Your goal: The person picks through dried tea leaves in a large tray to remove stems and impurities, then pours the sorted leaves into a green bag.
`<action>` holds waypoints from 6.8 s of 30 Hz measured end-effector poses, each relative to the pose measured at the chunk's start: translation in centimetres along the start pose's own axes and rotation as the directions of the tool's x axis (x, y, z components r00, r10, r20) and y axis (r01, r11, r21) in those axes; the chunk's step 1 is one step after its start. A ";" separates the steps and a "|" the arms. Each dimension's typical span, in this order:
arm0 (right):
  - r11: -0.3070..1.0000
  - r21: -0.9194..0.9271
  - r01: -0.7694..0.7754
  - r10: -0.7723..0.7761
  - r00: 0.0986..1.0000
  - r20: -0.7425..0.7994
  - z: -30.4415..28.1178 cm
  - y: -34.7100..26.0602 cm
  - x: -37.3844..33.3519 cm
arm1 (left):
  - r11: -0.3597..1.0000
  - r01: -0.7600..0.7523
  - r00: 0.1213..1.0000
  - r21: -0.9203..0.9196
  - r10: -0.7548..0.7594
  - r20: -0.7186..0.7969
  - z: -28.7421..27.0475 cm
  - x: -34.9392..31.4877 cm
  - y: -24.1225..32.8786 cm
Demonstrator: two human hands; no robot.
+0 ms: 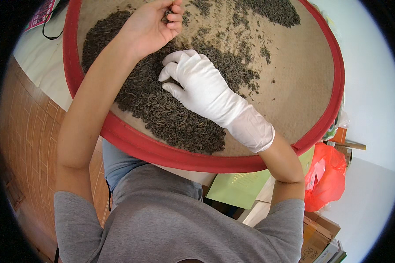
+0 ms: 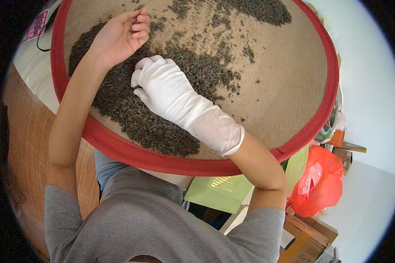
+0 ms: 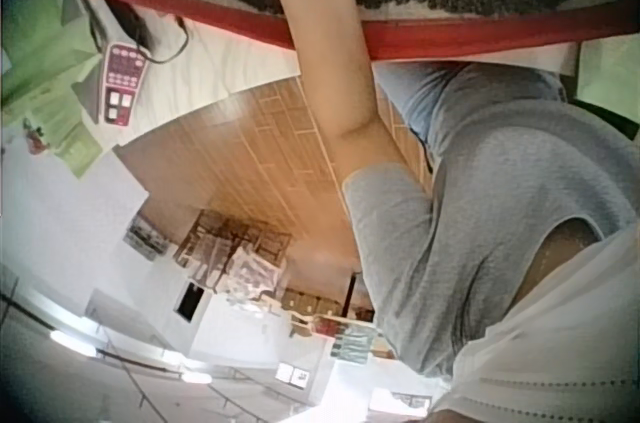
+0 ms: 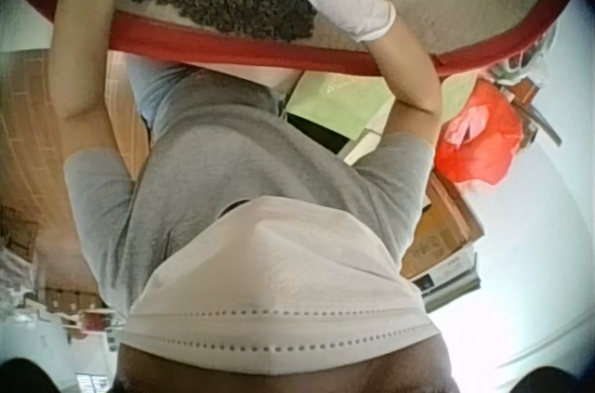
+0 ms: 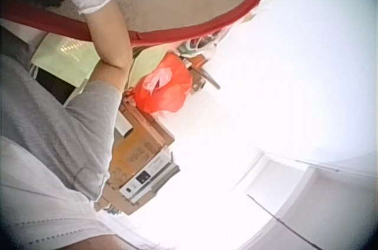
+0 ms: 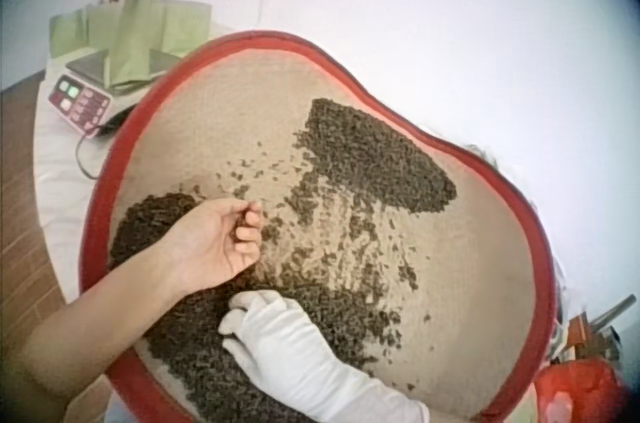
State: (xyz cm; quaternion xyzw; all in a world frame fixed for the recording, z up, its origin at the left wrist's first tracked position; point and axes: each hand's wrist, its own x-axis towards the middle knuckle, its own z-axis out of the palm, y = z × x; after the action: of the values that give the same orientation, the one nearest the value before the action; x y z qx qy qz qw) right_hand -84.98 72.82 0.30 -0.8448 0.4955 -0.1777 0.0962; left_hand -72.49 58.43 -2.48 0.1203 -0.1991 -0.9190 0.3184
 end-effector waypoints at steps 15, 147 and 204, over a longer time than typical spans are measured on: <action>0.220 0.881 -0.419 0.494 0.826 0.270 -4.9 1.4 -0.5 | 0.997 -0.008 0.992 0.076 0.017 -0.125 2.0 -0.7 -0.8; 0.381 0.869 -0.315 0.682 0.731 -0.034 -9.9 2.4 -3.8 | 1.000 0.013 0.959 0.018 -0.007 -0.282 3.2 -0.3 0.3; 0.840 -0.231 -0.491 0.527 0.839 0.136 -7.5 8.0 -8.8 | 0.998 0.056 0.997 0.036 -0.054 -0.051 0.0 0.2 1.0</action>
State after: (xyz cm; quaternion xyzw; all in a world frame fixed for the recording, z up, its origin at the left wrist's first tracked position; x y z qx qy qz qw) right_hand -98.32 76.70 2.66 -0.7004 0.7054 -0.0149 0.1084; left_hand -72.14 57.59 -2.06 0.1544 -0.2049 -0.9202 0.2956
